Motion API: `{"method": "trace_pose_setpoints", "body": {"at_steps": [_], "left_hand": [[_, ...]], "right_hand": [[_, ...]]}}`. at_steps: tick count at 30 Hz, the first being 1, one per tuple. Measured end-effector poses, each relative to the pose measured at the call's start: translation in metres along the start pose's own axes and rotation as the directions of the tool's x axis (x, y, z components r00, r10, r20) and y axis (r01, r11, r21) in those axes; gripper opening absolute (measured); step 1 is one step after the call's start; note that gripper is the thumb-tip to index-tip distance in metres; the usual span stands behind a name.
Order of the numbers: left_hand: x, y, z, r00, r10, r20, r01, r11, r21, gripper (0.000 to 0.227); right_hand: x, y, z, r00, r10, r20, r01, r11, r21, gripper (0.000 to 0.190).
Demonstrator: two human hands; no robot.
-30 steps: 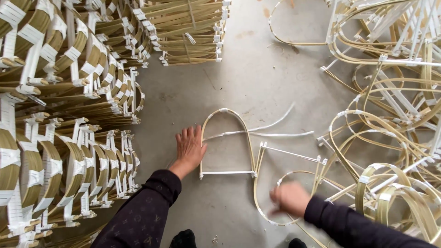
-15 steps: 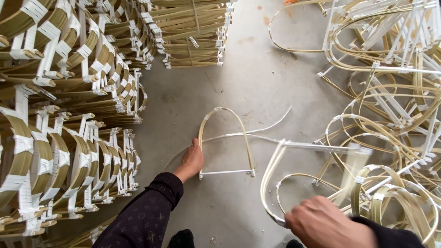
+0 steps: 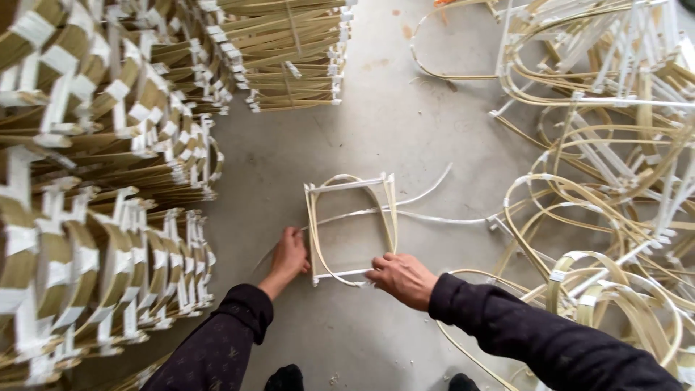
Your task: Assembling and tying together bamboo strips to form frames.
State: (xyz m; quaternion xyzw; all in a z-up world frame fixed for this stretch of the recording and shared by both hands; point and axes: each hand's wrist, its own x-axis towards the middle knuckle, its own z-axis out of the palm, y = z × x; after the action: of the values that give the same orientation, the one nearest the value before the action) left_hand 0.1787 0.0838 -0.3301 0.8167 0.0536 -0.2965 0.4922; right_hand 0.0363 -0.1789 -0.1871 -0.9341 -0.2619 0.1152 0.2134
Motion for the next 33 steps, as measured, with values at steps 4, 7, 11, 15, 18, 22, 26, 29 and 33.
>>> {"method": "trace_pose_setpoints", "body": {"at_steps": [4, 7, 11, 15, 18, 22, 26, 29, 33], "left_hand": [[-0.01, 0.014, 0.005, 0.995, 0.066, -0.073, -0.054, 0.987, 0.15, 0.041], [-0.027, 0.035, 0.006, 0.946, 0.305, -0.112, -0.246, 0.897, 0.367, 0.042], [-0.028, 0.04, 0.01, 0.97, 0.243, -0.024, -0.214, 0.894, 0.395, 0.052], [-0.023, 0.028, 0.012, 0.94, 0.326, -0.098, -0.273, 0.895, 0.353, 0.047], [-0.024, 0.025, 0.011, 0.92, 0.384, -0.072, -0.342, 0.88, 0.329, 0.046], [-0.036, 0.044, 0.009, 0.931, 0.357, -0.075, -0.322, 0.901, 0.292, 0.038], [-0.027, 0.038, 0.005, 0.989, 0.148, -0.03, -0.145, 0.986, 0.076, 0.039], [-0.014, 0.02, -0.001, 0.996, 0.089, -0.014, -0.09, 0.991, -0.098, 0.034], [-0.01, 0.005, -0.01, 0.99, -0.109, -0.089, 0.078, 0.952, -0.297, 0.041]], "right_hand": [[-0.038, 0.08, 0.003, 0.98, 0.171, -0.104, -0.17, 0.985, 0.023, 0.021], [-0.103, 0.178, -0.001, 0.848, 0.411, -0.335, -0.445, 0.895, -0.029, 0.014], [-0.161, 0.23, -0.013, 0.612, 0.757, -0.231, -0.757, 0.475, -0.448, 0.014], [-0.138, 0.181, -0.087, 0.549, 0.786, -0.285, -0.816, 0.428, -0.389, 0.018], [-0.088, 0.08, -0.182, 0.582, 0.731, -0.357, -0.813, 0.535, -0.23, 0.03], [-0.043, 0.014, -0.204, 0.59, 0.673, -0.447, -0.727, 0.683, 0.067, 0.035], [0.001, 0.047, -0.136, 0.766, 0.548, -0.336, -0.215, 0.711, 0.669, 0.031], [0.037, 0.067, -0.087, 0.798, 0.596, -0.085, -0.31, 0.528, 0.791, 0.033], [0.048, 0.087, -0.06, 0.751, 0.644, 0.146, -0.513, 0.43, 0.743, 0.039]]}}
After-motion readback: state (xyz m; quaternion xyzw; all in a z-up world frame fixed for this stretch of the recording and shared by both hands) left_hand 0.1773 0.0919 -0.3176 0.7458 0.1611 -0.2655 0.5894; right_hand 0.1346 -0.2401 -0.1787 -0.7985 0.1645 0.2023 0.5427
